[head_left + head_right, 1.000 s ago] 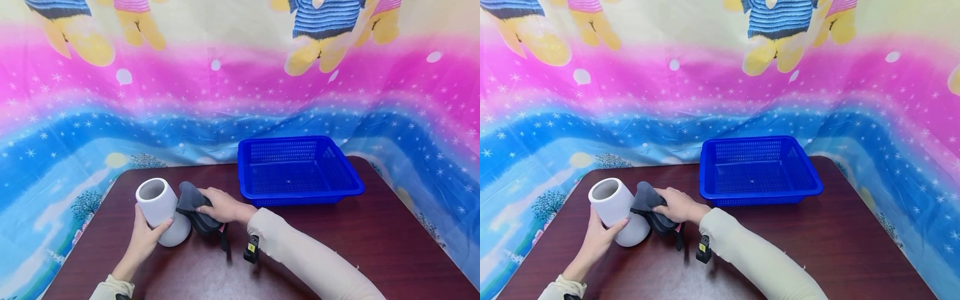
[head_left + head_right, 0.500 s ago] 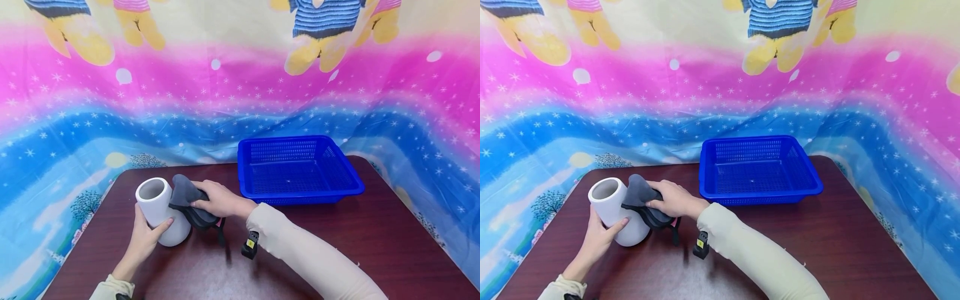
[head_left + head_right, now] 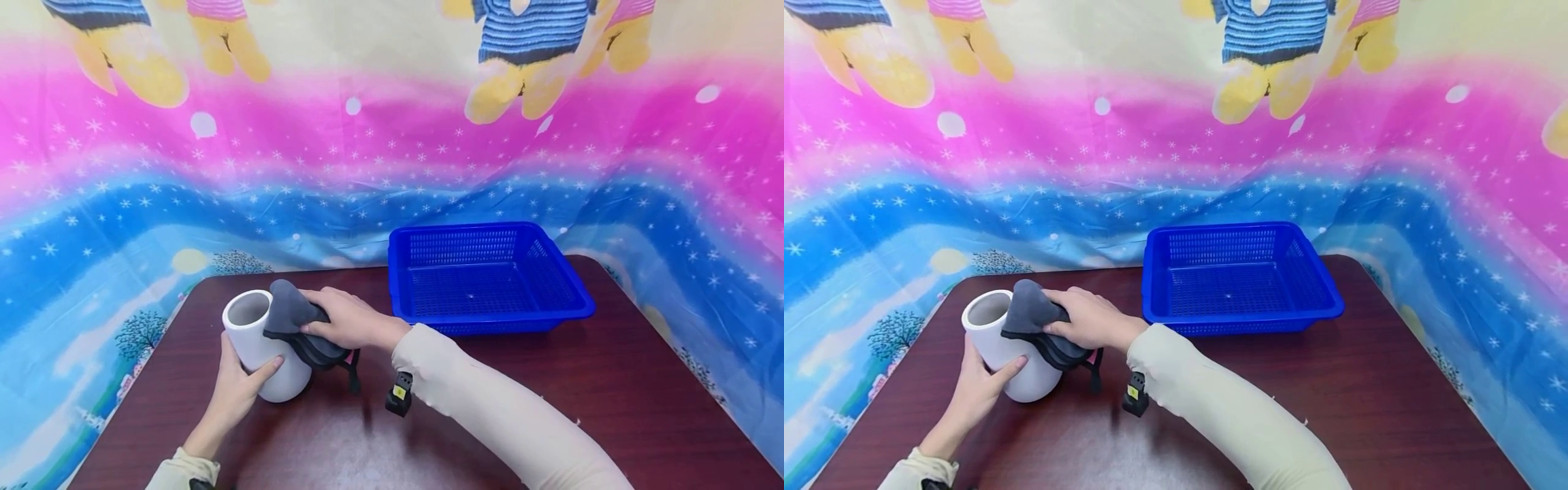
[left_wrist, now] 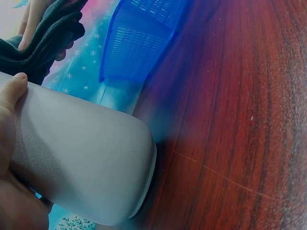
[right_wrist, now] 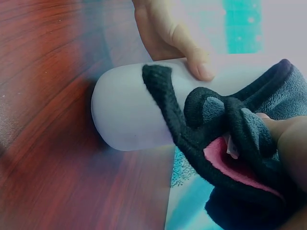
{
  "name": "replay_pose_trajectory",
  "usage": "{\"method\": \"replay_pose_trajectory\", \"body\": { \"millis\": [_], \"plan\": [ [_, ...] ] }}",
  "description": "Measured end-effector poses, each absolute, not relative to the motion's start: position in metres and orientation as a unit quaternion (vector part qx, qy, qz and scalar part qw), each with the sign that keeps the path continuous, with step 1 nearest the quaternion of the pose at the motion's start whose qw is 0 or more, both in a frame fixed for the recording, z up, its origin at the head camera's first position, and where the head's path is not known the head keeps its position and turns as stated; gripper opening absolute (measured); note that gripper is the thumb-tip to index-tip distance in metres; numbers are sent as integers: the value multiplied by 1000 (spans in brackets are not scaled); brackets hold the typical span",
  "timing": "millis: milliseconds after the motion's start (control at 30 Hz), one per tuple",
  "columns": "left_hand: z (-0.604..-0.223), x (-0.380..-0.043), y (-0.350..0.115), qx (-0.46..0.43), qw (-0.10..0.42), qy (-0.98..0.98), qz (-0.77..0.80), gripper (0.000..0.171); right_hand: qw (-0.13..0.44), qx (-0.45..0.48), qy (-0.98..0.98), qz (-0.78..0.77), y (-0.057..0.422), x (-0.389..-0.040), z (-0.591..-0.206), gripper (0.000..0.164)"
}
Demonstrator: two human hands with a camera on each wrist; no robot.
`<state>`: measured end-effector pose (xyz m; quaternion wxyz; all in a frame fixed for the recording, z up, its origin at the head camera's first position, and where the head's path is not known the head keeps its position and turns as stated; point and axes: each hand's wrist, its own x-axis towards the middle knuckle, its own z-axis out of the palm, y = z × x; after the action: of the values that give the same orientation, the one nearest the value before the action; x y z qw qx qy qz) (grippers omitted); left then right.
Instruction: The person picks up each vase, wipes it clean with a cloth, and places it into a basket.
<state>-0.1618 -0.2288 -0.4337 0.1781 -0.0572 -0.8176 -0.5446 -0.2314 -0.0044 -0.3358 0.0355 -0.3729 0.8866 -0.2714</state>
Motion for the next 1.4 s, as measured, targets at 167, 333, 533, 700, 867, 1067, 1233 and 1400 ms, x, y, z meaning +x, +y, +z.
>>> {"method": "replay_pose_trajectory", "body": {
  "millis": [167,333,533,700,867,1067,1233,1400],
  "plan": [
    [-433,-162,-229,-55,178,-819,-543,83,39,-372,889,-264,-8,-232,-335,53],
    [-433,-163,-229,-56,182,-817,-544,84,45,-369,894,-249,-13,-234,-336,45],
    [-434,-163,-230,-56,185,-815,-547,85,56,-360,896,-252,-18,-234,-339,37],
    [-436,-164,-231,-55,186,-819,-540,87,59,-355,897,-257,-20,-233,-344,33],
    [-436,-163,-231,-55,182,-823,-534,87,57,-355,897,-259,-21,-234,-348,29],
    [-436,-164,-230,-56,181,-820,-539,86,59,-354,897,-259,-19,-235,-352,26],
    [-436,-164,-229,-56,185,-814,-547,87,60,-352,898,-256,-19,-235,-355,26],
    [-435,-162,-229,-59,187,-814,-547,86,76,-353,901,-240,-17,-234,-362,26]
  ]
}}
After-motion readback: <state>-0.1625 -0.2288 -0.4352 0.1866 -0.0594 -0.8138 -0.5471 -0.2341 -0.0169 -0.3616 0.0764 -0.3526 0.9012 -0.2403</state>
